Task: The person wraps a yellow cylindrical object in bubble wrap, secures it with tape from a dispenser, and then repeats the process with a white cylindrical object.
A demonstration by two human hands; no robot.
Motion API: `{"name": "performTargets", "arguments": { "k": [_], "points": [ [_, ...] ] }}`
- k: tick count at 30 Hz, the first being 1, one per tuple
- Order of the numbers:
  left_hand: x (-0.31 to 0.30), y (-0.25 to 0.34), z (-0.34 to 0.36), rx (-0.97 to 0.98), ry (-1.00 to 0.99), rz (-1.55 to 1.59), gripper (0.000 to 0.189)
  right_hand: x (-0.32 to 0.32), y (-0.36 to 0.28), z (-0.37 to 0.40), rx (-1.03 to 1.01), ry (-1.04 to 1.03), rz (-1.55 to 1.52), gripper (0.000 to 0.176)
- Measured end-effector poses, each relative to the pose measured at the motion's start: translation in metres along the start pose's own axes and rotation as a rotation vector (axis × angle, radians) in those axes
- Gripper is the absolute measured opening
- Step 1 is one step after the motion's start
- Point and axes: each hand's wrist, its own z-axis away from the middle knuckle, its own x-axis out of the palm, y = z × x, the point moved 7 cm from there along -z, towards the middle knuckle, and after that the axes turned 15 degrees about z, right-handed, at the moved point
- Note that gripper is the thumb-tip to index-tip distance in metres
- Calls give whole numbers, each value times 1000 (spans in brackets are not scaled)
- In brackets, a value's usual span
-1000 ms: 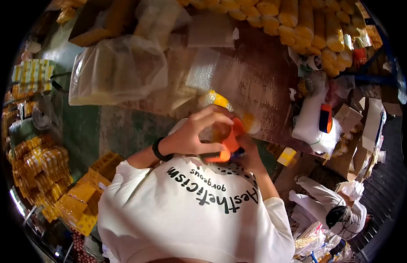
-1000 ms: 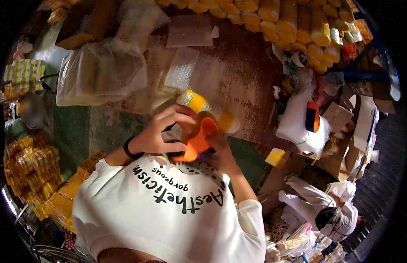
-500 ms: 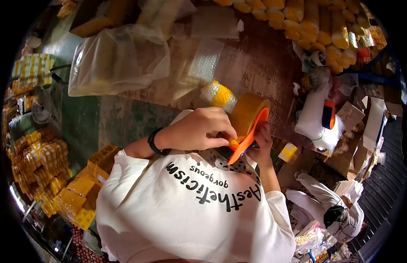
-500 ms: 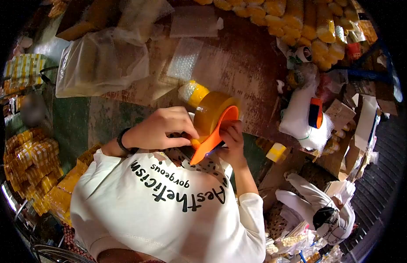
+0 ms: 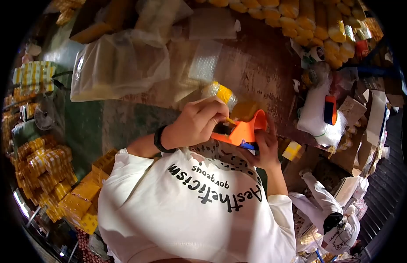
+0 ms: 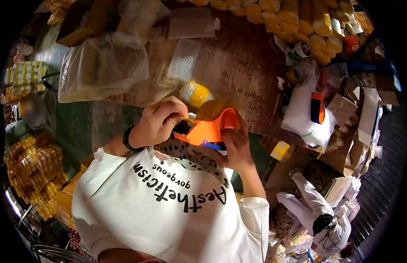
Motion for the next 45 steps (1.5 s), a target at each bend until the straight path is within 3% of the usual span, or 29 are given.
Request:
{"name": "performTargets", "arguments": {
  "k": [3, 6, 7, 10, 11, 14, 15, 18, 19, 22, 23, 27, 30, 32, 35, 38, 44, 45],
  "points": [
    [-5, -6, 2, -5, 54, -14, 13, 2, 4, 4, -20, -107, 73, 47],
    [-9, -14, 8, -93, 114, 69, 11, -7, 0, 2, 11, -52, 136, 48],
    [-8, -15, 13, -82, 91, 57, 9, -10, -6, 1, -74, -51, 135, 51],
    [-8, -36, 28, -365, 104, 123, 9, -3, -4, 14, -34, -80, 97, 52],
    [-7, -46, 36, -552, 97, 260, 12, 1, -2, 15, -3, -101, 41, 53],
    [-5, -89, 60, -637, 179, 571, 13, 20, 10, 13, 125, -208, -114, 51],
    [-8, -95, 62, -606, 109, 568, 19, 28, 11, 12, 135, -239, -104, 50],
    [-12, -138, 82, -759, 243, 888, 23, 48, 11, 6, 129, -272, -57, 48],
    [-14, -155, 90, -910, 306, 934, 27, 52, 14, 4, 146, -300, -76, 48],
    [-16, -155, 88, -873, 373, 890, 22, 62, 22, 1, 185, -357, -115, 48],
    [-17, -152, 83, -751, 304, 893, 14, 64, 25, 2, 190, -360, -117, 48],
    [-24, -175, 86, -727, 294, 679, 7, 68, 27, -1, 253, -424, -134, 48],
    [-33, -192, 83, -708, 383, 645, 7, 67, 25, -17, 347, -384, -198, 46],
    [-43, -210, 84, -774, 504, 694, 9, 67, 34, -15, 279, -381, -94, 43],
    [-76, -222, 78, -634, 693, 666, 12, 58, 51, -11, 354, -425, -138, 41],
    [-79, -230, 73, -639, 622, 689, 16, 56, 59, -11, 420, -453, -212, 39],
    [-72, -277, 71, -765, 547, 138, 18, 81, 76, -16, 404, -448, -69, 38],
    [-70, -284, 69, -689, 575, 62, 18, 86, 80, -16, 418, -479, -56, 38]
  ]
}}
